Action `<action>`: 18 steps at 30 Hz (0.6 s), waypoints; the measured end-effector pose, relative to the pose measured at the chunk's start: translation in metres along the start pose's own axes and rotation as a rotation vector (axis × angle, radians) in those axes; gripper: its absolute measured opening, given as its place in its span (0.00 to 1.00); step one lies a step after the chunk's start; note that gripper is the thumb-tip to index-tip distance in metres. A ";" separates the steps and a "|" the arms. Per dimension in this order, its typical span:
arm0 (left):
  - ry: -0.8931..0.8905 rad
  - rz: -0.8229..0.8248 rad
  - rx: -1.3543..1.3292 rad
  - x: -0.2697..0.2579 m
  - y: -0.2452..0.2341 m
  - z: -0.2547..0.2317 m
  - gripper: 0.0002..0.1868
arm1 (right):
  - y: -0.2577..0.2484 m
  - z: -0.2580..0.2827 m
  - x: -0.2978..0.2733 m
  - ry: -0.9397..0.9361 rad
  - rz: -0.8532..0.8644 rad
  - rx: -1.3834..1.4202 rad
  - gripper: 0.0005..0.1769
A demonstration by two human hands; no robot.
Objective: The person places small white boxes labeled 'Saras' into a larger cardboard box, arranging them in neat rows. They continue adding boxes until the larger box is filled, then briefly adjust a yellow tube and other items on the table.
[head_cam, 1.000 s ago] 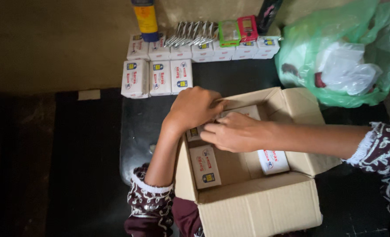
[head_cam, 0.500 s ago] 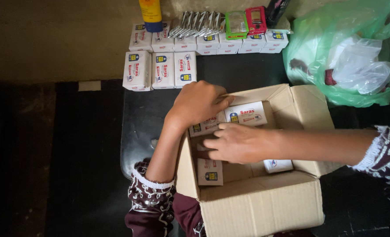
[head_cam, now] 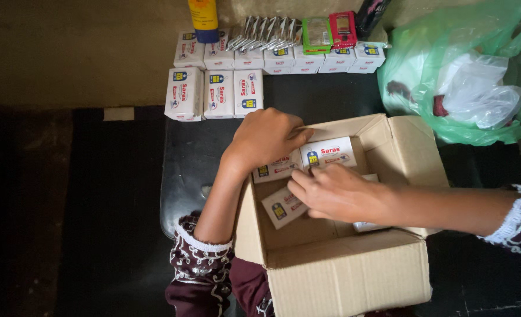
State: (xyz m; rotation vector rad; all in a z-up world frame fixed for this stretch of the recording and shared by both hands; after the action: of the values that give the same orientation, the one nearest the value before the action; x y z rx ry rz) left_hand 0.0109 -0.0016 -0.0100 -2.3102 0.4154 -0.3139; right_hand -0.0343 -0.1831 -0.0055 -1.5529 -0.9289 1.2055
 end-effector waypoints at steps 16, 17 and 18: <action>-0.026 0.008 -0.012 0.000 0.000 -0.001 0.19 | 0.004 -0.001 0.006 0.021 0.099 0.346 0.21; -0.026 0.009 -0.013 0.001 0.000 -0.001 0.19 | 0.003 -0.002 0.005 0.015 0.110 0.365 0.21; -0.026 0.011 -0.014 0.001 0.000 -0.001 0.19 | 0.003 -0.002 0.005 0.010 0.110 0.356 0.21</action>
State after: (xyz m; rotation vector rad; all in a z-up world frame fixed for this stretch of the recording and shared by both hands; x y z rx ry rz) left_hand 0.0115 -0.0025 -0.0095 -2.3223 0.4185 -0.2759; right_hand -0.0313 -0.1791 -0.0093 -1.3341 -0.5880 1.3564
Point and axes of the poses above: each hand's wrist, its own x-axis towards the middle knuckle, its own y-axis out of the palm, z = x × y, the point moved 1 cm from there along x, towards the middle knuckle, and after that the axes turned 12 degrees about -x, right-handed, at the moved point
